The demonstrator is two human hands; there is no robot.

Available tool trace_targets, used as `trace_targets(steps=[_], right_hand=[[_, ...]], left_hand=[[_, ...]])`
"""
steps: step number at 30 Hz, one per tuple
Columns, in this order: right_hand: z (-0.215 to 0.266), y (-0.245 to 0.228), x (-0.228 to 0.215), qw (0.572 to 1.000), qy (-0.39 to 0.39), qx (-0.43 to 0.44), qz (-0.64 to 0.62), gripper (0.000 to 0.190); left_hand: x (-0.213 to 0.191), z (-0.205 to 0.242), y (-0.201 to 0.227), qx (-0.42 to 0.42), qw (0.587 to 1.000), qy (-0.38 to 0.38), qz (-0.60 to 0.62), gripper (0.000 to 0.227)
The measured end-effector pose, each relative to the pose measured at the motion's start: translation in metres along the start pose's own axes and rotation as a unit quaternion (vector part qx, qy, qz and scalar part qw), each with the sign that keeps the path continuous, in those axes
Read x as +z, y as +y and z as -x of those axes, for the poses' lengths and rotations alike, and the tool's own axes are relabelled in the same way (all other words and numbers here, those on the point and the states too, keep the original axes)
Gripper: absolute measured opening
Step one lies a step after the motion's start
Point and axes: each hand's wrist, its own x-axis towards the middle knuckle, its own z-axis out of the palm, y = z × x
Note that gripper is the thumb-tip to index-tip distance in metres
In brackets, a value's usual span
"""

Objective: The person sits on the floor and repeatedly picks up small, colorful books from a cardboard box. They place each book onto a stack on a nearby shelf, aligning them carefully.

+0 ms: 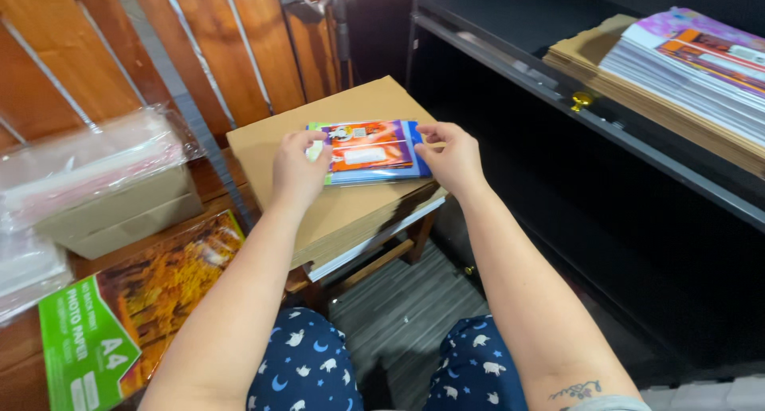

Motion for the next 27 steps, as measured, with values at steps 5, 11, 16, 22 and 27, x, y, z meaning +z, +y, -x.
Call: trace_targets(steps=[5,11,16,22,27], right_hand=[[0.010,-0.007,0.019,0.995,-0.068,0.061,0.028,0.048],[0.022,-0.011,0.024,0.992,-0.092,0.065,0.059,0.048],[0.027,-0.012,0.023,0.994,-0.083,0.022,0.067,0.046],[0.029,-0.008,0.023,0.991,-0.084,0.005,0.099,0.043],[0.033,-0.005,0.026,0.991,-0.064,-0.012,0.113,0.034]], left_hand=[[-0.005,0.018,0.015,-0.023,0.992,-0.076,-0.098,0.044],[-0.004,0.026,0.021,0.021,0.986,-0.074,-0.150,0.050],[-0.006,0.031,0.026,0.009,0.988,-0.050,-0.146,0.044],[-0.006,0.032,0.030,-0.054,0.986,-0.058,-0.143,0.049],[-0.009,0.033,0.036,-0.096,0.985,-0.061,-0.133,0.049]])
